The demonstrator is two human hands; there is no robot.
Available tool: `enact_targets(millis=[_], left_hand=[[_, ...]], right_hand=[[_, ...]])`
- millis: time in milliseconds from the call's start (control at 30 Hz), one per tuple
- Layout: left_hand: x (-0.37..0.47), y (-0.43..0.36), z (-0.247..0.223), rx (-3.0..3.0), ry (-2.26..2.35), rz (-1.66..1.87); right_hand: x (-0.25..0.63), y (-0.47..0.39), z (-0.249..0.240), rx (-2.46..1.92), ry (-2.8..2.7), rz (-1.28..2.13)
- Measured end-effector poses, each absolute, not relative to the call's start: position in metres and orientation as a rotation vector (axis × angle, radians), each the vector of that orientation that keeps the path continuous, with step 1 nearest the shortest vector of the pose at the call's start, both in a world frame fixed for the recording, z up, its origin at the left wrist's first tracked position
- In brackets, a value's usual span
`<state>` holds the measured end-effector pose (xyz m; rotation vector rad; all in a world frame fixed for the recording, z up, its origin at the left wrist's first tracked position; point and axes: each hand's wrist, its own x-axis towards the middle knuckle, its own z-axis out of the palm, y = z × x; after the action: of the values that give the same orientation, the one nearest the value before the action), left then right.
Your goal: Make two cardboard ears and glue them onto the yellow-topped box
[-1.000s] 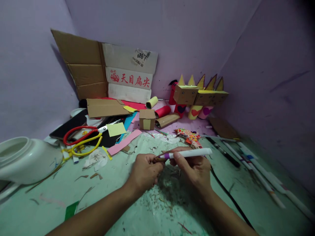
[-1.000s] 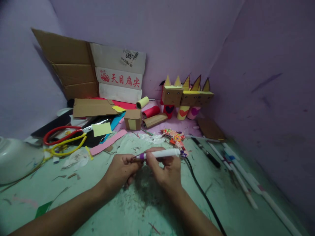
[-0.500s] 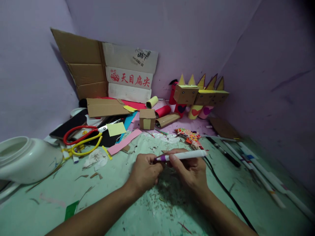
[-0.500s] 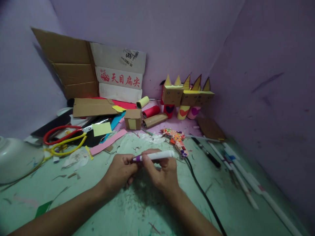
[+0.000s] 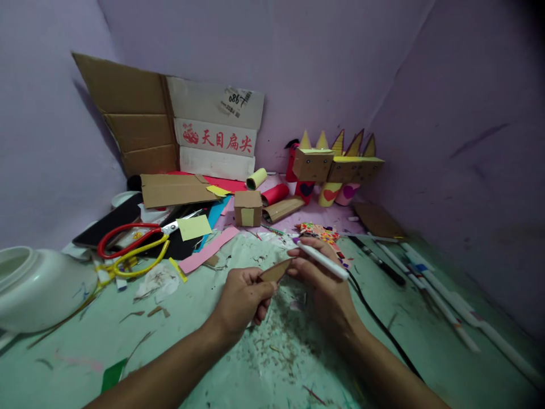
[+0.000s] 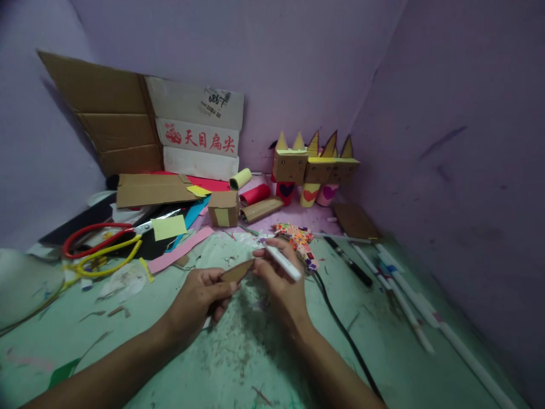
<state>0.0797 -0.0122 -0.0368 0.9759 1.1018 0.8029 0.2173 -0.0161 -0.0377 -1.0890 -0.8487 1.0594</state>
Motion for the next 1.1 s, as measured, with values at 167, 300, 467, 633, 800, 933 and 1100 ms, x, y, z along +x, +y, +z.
enact_targets(millis=[167, 300, 467, 633, 800, 933, 1100], left_hand=[[0.078, -0.013, -0.038, 1.010, 1.046, 0.772], [0.076, -0.013, -0.040, 1.010, 1.003, 0.809], [0.078, -0.013, -0.039, 1.024, 1.048, 0.791], [0.080, -0.013, -0.038, 1.041, 1.133, 0.800], [0.080, -0.011, -0.038, 1.021, 1.162, 0.799], [0.080, -0.011, -0.037, 1.023, 1.170, 0.792], [0.081, -0.012, -0.036, 1.042, 1.204, 0.780]], right_hand=[[0.213, -0.018, -0.035, -1.130, -0.911, 1.193], [0.217, -0.015, -0.034, -1.154, -0.888, 1.183], [0.218, -0.012, -0.037, -1.169, -0.944, 1.167], [0.221, -0.013, -0.033, -1.144, -0.944, 1.123], [0.232, -0.020, -0.026, -1.140, -0.864, 0.789], [0.226, -0.029, -0.029, -1.126, -1.031, 0.734], [0.213, -0.034, -0.035, -1.109, -1.065, 0.757]])
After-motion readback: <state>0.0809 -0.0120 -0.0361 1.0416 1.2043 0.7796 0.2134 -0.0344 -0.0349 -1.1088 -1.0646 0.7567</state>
